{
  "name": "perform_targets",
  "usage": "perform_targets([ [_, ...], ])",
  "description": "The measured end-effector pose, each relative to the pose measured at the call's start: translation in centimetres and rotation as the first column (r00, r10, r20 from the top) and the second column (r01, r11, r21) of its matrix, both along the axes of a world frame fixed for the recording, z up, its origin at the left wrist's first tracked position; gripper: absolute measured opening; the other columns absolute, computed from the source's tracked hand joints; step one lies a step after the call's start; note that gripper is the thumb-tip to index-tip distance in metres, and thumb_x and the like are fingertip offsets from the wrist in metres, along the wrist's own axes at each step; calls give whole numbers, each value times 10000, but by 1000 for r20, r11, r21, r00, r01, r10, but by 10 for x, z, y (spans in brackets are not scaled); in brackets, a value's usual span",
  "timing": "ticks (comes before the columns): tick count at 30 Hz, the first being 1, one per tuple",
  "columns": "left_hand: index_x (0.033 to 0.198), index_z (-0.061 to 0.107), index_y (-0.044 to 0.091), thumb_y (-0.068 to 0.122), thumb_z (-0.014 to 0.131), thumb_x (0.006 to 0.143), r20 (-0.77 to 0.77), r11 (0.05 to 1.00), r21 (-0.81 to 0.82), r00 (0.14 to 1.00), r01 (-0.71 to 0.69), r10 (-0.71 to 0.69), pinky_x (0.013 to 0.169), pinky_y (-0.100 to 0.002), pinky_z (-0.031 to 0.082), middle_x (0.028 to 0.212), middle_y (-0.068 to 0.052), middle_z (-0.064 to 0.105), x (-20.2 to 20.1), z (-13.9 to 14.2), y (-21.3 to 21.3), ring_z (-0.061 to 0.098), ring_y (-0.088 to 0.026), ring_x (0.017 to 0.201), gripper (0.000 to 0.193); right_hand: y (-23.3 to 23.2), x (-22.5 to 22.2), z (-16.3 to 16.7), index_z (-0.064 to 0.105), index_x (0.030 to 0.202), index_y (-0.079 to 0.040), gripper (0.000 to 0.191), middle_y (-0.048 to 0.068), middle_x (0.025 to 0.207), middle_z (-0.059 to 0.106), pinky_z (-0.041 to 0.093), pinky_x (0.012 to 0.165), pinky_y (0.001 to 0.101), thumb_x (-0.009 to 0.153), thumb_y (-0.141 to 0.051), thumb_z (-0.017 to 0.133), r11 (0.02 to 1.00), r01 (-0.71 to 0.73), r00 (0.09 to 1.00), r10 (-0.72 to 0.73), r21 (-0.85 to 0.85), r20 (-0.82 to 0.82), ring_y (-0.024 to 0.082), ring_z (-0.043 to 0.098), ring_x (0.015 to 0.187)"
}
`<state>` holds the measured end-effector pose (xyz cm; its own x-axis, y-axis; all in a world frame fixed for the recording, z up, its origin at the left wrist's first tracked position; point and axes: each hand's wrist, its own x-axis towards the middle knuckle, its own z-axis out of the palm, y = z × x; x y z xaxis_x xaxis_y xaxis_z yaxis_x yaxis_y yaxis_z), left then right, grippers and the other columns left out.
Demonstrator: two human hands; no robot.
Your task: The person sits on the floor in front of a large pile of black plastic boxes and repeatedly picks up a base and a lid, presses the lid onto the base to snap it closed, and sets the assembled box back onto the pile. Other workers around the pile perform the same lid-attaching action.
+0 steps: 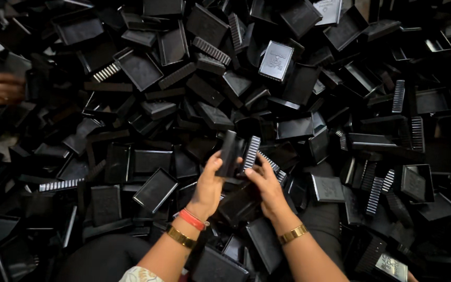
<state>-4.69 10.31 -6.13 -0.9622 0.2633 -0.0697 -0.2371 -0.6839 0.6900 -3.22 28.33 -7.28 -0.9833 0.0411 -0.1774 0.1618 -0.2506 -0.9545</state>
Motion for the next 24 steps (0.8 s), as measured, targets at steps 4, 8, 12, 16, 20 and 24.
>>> perform_targets([
  [4,1407,502,74,352,547,989,96,995,31,991,-92,89,901,-364,517,1273,-141,680,2,9,-8,645,-226,1042,504,7,1,20,359,1550,-82,857,135,1372,541,439,1038,397,800,-197,755,980,176,982,-168,88,-89,250,553,1200],
  [8,1394,485,96,346,553,978,47,986,27,986,-164,162,881,-378,544,1256,-143,661,3,24,-18,676,-233,992,490,18,5,25,287,1552,-59,865,161,1494,477,396,1148,409,857,-179,789,849,379,839,-148,367,-524,277,519,1344],
  [12,1401,472,76,318,553,985,-26,933,12,932,-360,361,883,-364,532,1277,-123,645,2,38,-31,655,-218,1040,488,34,12,34,305,1550,-76,876,189,1474,477,430,1103,402,840,-236,794,847,379,859,-173,372,-482,283,516,1317],
  [16,1427,480,41,276,535,1018,-94,862,-5,858,-507,505,906,-353,502,1240,-98,630,1,48,-47,611,-202,1051,475,48,17,48,579,1407,-41,623,164,1375,554,461,1093,404,869,-298,761,919,-208,900,314,336,-302,258,564,1271],
  [20,1439,434,35,162,544,983,-137,857,-3,849,-516,511,991,-370,512,1257,-76,583,4,57,-53,607,-208,1111,486,33,16,37,775,1080,-54,317,91,1227,762,524,1023,375,929,-328,725,709,-400,809,571,581,-140,227,694,1159],
  [24,1509,301,130,14,531,860,-143,934,5,924,-358,355,948,-390,534,1250,-131,565,8,62,-44,615,-225,1114,698,15,10,11,666,1188,-37,523,175,1058,709,505,898,458,765,-308,811,179,174,917,330,968,-226,376,641,1022],
])
